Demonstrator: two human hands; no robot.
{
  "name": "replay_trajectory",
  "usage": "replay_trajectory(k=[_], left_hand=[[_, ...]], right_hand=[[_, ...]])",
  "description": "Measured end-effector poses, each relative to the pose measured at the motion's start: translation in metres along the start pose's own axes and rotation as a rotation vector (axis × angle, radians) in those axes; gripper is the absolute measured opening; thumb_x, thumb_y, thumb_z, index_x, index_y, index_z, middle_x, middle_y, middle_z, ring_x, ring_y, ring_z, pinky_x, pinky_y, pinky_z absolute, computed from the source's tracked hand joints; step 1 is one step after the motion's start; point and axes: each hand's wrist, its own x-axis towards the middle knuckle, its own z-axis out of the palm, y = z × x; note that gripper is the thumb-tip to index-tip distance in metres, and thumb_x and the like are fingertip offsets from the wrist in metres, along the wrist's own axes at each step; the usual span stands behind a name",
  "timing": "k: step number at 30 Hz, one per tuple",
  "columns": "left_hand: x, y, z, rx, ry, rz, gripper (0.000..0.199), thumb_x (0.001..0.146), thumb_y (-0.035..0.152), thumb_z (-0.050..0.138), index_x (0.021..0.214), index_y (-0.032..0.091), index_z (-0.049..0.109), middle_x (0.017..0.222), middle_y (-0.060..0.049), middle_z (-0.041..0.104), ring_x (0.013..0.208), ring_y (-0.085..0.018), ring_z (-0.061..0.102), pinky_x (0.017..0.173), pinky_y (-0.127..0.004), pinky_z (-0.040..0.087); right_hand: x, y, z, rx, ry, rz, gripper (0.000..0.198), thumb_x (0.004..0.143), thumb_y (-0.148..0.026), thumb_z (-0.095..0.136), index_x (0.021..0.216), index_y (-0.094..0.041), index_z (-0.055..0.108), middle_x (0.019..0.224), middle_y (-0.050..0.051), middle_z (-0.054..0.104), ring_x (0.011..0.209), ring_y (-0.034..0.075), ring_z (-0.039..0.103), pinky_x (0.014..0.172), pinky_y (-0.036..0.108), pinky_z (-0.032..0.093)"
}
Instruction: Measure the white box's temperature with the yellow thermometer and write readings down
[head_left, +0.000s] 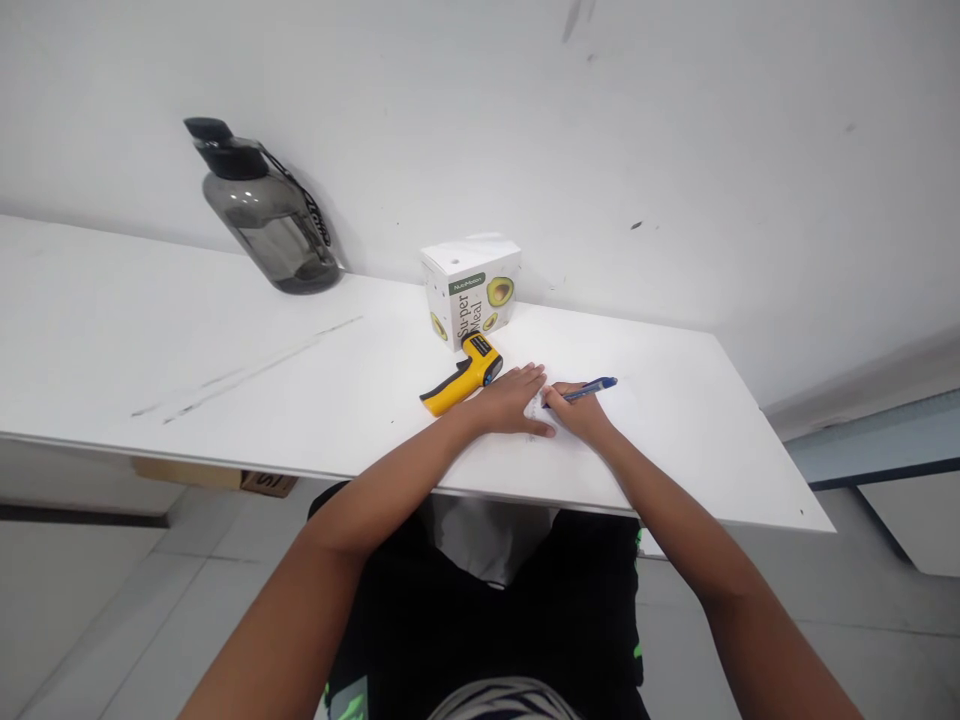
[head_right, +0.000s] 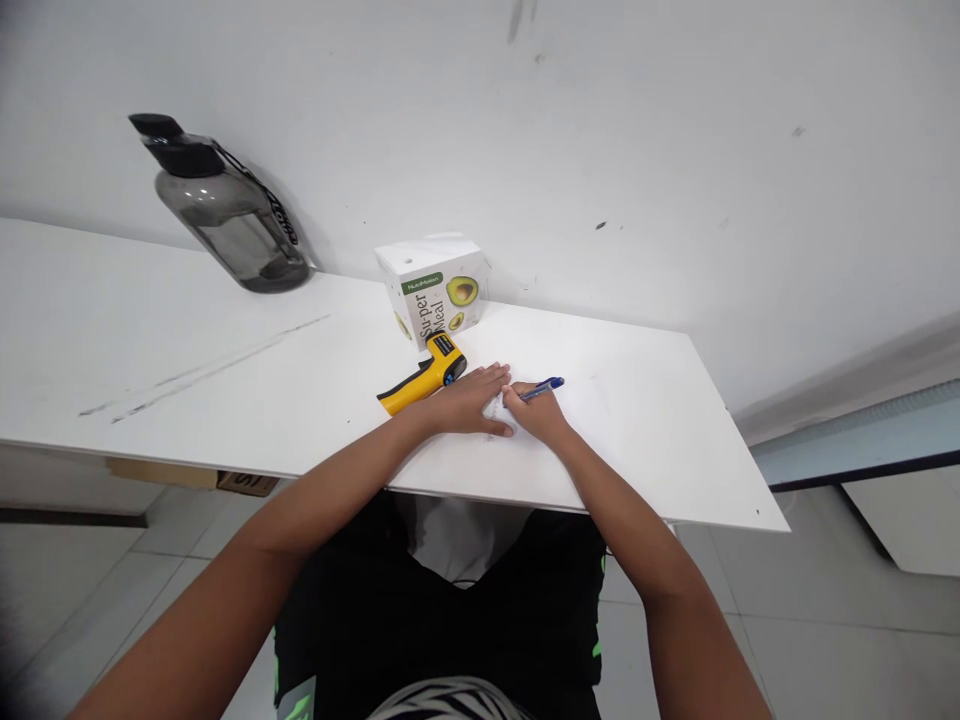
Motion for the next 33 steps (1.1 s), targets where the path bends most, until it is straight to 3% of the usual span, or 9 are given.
replay_trajectory(k=[5, 33], left_hand=[[-0.003, 0.004, -0.003, 0.001, -0.016, -0.009, 0.1, 0.072, 0.07, 0.053, 0.146, 0.009, 0.024, 0.155, -0.017, 0.015, 0.144, -0.028, 0.011, 0.115, -0.039, 0.013], [-0.004, 0.009, -0.007, 0.02, -0.064, -0.034, 0.101, 0.074, 0.07, 0.052, 0.147, 0.009, 0.019, 0.156, -0.015, 0.01, 0.145, -0.025, 0.005, 0.116, -0.037, 0.008]], right_hand=[[-0.001, 0.0, 0.0, 0.033, 0.051, 0.024, 0.03, 0.08, -0.039, 0.048, 0.059, -0.02, 0.06, 0.06, -0.001, 0.059, 0.061, 0.016, 0.053, 0.063, 0.029, 0.041], [0.001, 0.001, 0.0, -0.047, 0.018, -0.008, 0.03, 0.081, -0.037, 0.047, 0.06, -0.019, 0.059, 0.06, 0.0, 0.058, 0.061, 0.015, 0.052, 0.061, 0.029, 0.039]])
